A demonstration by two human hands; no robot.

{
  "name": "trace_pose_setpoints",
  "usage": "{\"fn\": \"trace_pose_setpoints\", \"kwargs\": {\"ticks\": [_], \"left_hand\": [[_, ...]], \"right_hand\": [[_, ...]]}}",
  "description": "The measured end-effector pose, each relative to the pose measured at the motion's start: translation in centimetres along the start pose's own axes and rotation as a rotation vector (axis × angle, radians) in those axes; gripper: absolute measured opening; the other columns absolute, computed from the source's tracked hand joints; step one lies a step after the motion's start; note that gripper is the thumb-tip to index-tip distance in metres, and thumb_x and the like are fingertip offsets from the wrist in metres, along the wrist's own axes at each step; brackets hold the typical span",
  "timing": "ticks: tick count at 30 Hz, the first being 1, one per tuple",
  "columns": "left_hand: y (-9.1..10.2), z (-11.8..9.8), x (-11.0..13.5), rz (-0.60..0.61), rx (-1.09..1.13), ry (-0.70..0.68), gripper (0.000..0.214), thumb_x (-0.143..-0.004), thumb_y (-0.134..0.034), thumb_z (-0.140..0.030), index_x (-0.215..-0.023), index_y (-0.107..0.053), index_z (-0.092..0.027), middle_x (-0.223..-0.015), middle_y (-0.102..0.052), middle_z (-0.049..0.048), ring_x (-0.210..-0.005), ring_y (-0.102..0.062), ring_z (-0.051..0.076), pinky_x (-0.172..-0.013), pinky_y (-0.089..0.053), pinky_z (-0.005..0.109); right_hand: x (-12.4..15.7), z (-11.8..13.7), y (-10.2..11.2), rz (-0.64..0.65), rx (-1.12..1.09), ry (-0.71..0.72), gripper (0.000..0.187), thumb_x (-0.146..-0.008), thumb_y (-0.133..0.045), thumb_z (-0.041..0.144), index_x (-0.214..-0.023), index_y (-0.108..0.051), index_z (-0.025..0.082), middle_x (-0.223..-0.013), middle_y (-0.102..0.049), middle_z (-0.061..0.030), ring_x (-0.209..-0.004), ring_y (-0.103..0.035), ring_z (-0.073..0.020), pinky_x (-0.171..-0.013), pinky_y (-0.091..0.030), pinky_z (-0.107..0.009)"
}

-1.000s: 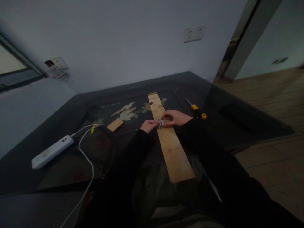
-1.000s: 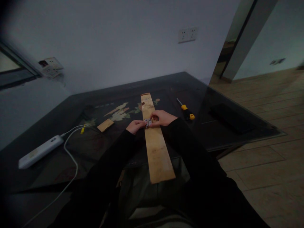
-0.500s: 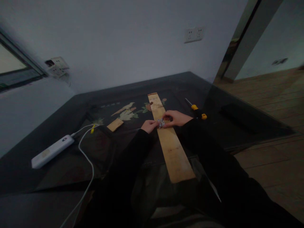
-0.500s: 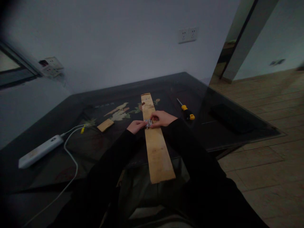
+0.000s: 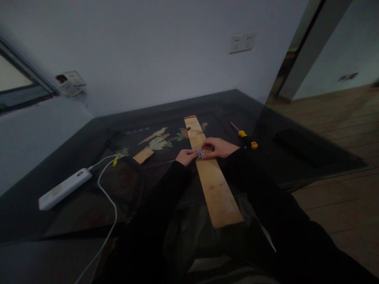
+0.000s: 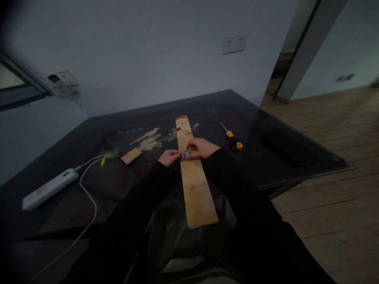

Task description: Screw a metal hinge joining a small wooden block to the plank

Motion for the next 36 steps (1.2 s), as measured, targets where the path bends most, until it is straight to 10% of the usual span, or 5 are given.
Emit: {"fn": "trace_pose_setpoints", "kwargs": {"ticks": [36], "left_hand": [[-0.31,0.04,0.20,0.041,0.088,-0.013,0.037,-0.043,-0.083,-0.044,-0.055,-0.069,-0.012,-0.055,-0.063,0.0006,-0.059,-0.051,0.012,-0.067,-0.039,0.026]], "right_hand": [[0.25,0.20,0.30,0.067,-0.107,-0.020,0.041,-0.064,-0.075,0.036,-0.095,-0.062,0.014,-0.086,-0.058,-0.0041,-0.081,-0.052,-0.0159,-0.073,-0.040,-0.027]]}}
Point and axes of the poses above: each hand's wrist, its own x-axis away from the middle knuckle, its own y-axis out of the back of the hand, z = x × y, the point moved 1 cm from there along -x, towards the middle knuckle
